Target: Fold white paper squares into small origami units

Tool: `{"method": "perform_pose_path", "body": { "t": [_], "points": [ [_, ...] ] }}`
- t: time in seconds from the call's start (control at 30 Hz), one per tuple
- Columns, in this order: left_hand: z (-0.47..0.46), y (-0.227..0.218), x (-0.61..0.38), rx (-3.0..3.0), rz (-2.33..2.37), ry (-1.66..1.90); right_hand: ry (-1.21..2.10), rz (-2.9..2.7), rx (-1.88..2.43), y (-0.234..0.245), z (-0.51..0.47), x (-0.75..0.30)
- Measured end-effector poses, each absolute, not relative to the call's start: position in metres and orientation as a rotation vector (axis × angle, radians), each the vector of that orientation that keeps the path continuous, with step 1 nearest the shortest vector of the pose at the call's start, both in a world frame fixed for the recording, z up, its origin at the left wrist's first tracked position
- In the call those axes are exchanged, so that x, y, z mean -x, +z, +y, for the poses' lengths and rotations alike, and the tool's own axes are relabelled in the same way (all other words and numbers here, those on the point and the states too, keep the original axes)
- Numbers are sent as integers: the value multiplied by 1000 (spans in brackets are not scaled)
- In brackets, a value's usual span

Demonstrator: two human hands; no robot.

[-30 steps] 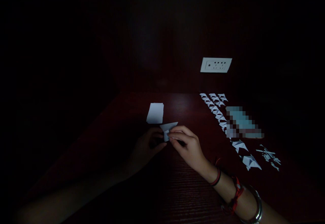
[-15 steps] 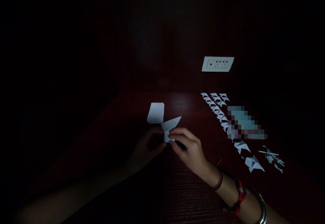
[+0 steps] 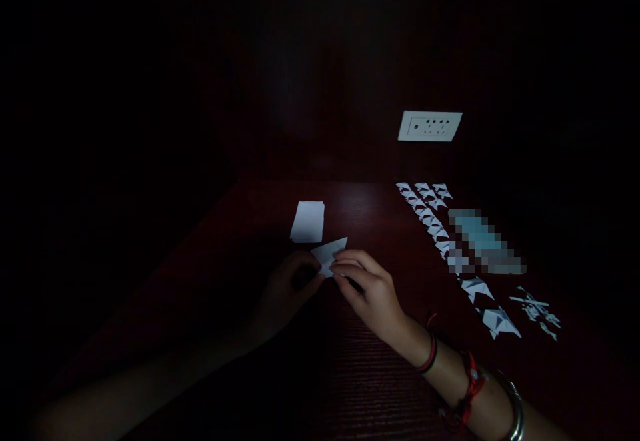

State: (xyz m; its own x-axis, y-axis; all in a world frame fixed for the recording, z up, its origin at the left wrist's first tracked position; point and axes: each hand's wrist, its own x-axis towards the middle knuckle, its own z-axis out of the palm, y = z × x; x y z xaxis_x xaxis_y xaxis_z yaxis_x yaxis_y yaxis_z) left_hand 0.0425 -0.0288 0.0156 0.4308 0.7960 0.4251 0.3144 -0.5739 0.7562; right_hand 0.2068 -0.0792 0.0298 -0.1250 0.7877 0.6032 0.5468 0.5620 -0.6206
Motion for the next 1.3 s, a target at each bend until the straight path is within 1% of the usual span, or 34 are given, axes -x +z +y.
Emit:
{"method": "perform_pose_path", "body": {
  "t": [0.23, 0.43, 0.57, 0.73, 1.03, 1.3],
  "points": [
    [-31, 22, -41, -2222, 852, 1025, 257, -1847, 1134, 31, -80, -206],
    [-31, 17, -40, -2296, 977, 1115, 307, -1739, 1218, 30, -76, -207],
    [-30, 7, -43, -2107, 1031, 1097, 391, -1619, 1245, 25, -71, -211],
    [-27, 4, -43, -1875, 932, 993, 452, -1598, 1267, 19, -67, -216],
    [-28, 9, -45, -1712, 923, 943, 208, -1780, 1249, 24, -75, -210],
    [-29, 16, -43, -1740, 942, 941, 77, -1844, 1172, 23, -78, -206]
  ]
}}
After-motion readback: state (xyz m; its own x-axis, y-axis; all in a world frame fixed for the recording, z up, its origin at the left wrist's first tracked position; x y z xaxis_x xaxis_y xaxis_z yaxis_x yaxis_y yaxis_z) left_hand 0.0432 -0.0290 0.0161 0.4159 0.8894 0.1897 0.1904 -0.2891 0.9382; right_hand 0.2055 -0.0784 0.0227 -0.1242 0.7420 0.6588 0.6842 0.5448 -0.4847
